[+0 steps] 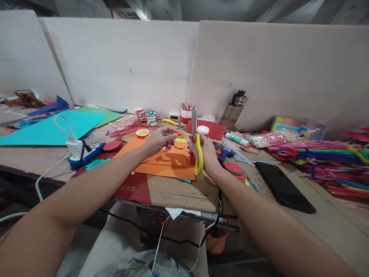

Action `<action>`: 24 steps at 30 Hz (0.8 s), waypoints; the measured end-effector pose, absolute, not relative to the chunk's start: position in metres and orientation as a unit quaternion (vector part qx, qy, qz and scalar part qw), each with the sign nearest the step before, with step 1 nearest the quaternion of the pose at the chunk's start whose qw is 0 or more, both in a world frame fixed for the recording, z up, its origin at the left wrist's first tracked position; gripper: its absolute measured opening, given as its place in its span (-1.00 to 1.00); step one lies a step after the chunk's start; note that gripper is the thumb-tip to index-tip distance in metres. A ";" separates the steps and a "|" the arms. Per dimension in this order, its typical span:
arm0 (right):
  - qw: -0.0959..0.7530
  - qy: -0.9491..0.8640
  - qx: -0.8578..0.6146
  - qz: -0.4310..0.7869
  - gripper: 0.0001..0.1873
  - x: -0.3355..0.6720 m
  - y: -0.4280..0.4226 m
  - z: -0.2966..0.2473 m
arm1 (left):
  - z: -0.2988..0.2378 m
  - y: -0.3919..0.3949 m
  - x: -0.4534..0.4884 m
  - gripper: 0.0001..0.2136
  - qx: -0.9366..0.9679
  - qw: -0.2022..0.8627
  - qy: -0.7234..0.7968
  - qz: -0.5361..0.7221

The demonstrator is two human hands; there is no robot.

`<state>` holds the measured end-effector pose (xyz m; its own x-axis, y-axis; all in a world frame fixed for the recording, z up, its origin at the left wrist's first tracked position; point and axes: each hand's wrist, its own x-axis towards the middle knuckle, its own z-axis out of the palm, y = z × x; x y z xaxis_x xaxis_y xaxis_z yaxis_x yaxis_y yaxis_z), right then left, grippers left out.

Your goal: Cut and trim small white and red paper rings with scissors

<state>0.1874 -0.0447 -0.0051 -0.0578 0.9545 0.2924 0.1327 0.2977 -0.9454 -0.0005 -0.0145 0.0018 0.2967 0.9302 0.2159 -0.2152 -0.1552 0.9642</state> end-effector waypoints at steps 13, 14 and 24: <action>0.512 -0.631 -0.445 0.376 -0.65 0.188 -0.045 -0.002 | 0.005 -0.022 0.003 -0.56 0.608 0.597 0.229 0.470; 0.512 -0.628 -0.446 0.379 -0.66 0.187 -0.046 -0.002 | 0.005 -0.021 0.003 -0.58 0.605 0.587 0.238 0.483; 0.473 -0.666 -0.468 0.337 -0.61 0.187 -0.048 0.004 | 0.005 -0.024 0.014 -0.68 0.676 0.496 0.290 0.462</action>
<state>0.1868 -0.0478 0.0039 -0.1136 0.9426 0.3139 0.3041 0.3338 -0.8923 0.0137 -0.0237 0.0051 0.4047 0.8498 0.3377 -0.0666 -0.3409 0.9377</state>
